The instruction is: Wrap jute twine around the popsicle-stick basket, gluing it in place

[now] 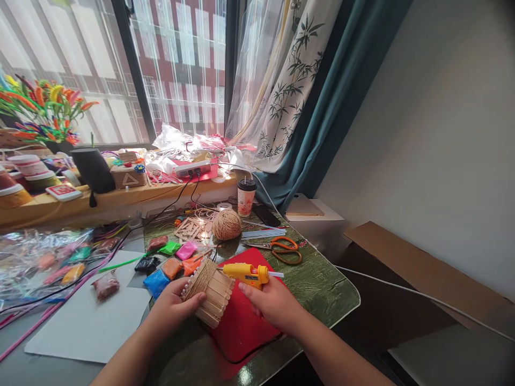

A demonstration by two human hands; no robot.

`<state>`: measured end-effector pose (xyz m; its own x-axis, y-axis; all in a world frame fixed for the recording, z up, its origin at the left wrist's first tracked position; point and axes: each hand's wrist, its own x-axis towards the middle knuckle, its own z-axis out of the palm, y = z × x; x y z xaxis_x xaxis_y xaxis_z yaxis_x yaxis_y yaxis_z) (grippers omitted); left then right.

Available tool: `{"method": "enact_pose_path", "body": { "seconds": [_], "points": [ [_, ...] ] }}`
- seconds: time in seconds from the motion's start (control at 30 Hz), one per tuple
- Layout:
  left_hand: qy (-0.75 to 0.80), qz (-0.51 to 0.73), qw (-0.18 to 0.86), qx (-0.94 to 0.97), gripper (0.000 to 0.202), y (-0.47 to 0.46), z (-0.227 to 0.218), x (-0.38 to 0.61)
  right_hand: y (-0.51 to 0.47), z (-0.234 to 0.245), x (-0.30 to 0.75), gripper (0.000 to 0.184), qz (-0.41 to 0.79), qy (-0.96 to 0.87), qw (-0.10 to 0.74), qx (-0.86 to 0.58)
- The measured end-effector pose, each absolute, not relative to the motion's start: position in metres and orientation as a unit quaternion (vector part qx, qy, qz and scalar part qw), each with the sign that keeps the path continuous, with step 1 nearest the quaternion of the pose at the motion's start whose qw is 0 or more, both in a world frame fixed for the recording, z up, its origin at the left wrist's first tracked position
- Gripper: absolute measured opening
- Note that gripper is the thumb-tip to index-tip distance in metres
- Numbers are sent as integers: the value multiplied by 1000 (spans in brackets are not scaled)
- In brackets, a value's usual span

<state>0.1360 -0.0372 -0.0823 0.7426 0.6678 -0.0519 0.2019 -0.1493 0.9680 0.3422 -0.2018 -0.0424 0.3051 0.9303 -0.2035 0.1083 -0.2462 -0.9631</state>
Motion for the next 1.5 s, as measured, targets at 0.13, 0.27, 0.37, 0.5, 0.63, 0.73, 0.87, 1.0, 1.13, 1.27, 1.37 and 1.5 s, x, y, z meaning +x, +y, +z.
{"method": "enact_pose_path", "body": {
  "seconds": [0.13, 0.27, 0.37, 0.5, 0.63, 0.73, 0.87, 1.0, 1.13, 1.27, 1.37, 1.5],
  "points": [
    [297, 200, 592, 722, 35, -36, -84, 137, -200, -48, 345, 47, 454, -374, 468, -659],
    [291, 197, 599, 720, 35, -35, -87, 135, -200, -49, 347, 48, 461, -368, 467, -659],
    [292, 198, 594, 723, 35, -35, -87, 135, -200, -48, 347, 48, 459, -367, 472, -657],
    [294, 200, 588, 727, 35, -36, -83, 135, -199, -51, 347, 45, 464, -357, 484, -650],
    [291, 193, 597, 722, 35, -37, -81, 136, -195, -67, 354, 43, 470, -339, 495, -648],
    [294, 193, 607, 713, 36, -37, -82, 136, -191, -79, 367, 44, 466, -328, 505, -648],
    [294, 202, 610, 707, 35, -39, -81, 135, -188, -86, 391, 43, 488, -293, 499, -654],
    [286, 225, 602, 711, 33, -41, -80, 137, -184, -88, 410, 47, 504, -279, 515, -636],
    [296, 246, 605, 697, 33, -42, -82, 139, -183, -92, 425, 41, 393, -332, 498, -698],
    [292, 242, 593, 711, 29, -43, -78, 137, -194, -92, 434, 33, 209, -333, 394, -831],
    [277, 234, 552, 751, 27, -44, -72, 135, -200, -83, 428, 28, 92, -386, 401, -826],
    [251, 217, 516, 790, 26, -46, -67, 134, -180, -59, 397, 39, 210, -491, 473, -701]
  ]
}}
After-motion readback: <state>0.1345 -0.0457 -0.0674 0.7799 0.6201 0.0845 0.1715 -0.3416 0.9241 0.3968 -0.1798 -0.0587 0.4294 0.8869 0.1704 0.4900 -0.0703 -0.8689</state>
